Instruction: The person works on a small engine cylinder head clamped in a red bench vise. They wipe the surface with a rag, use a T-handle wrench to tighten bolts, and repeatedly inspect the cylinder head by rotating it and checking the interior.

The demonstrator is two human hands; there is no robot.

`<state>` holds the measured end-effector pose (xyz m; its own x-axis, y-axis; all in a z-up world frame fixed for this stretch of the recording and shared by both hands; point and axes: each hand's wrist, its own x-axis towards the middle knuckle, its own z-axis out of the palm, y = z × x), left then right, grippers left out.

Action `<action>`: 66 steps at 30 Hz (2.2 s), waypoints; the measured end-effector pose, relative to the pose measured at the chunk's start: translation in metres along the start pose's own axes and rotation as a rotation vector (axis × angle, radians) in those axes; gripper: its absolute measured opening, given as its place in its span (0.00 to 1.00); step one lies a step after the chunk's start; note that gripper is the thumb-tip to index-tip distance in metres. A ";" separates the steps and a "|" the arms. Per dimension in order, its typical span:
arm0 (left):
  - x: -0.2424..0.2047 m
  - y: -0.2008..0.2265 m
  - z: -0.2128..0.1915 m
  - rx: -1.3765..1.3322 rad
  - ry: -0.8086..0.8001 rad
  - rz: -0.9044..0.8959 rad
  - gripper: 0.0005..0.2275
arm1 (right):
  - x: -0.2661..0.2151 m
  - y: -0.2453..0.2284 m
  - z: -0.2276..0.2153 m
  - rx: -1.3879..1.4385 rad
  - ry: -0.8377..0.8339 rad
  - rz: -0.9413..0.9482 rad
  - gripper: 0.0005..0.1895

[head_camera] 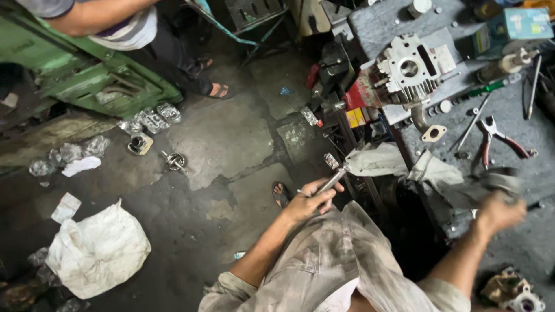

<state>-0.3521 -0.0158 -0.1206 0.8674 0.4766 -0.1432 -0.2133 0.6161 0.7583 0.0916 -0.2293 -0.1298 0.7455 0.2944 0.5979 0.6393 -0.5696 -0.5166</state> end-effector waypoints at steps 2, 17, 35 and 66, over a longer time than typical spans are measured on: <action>0.000 0.016 0.002 0.351 0.073 0.157 0.11 | 0.020 -0.022 -0.012 0.443 0.060 0.050 0.16; 0.037 0.108 -0.024 1.787 -0.336 0.401 0.07 | -0.091 -0.274 0.017 0.645 -1.214 -0.464 0.36; 0.026 0.116 -0.001 1.714 -0.319 0.206 0.23 | -0.121 -0.260 0.117 0.372 -1.617 -0.437 0.19; 0.016 0.061 0.031 1.076 0.540 0.452 0.12 | -0.112 -0.270 0.086 0.494 -1.391 -0.344 0.18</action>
<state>-0.3372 0.0102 -0.0574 0.4685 0.8574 0.2131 0.2480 -0.3591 0.8997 -0.1486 -0.0426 -0.1098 -0.0499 0.9855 -0.1623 0.6007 -0.1002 -0.7932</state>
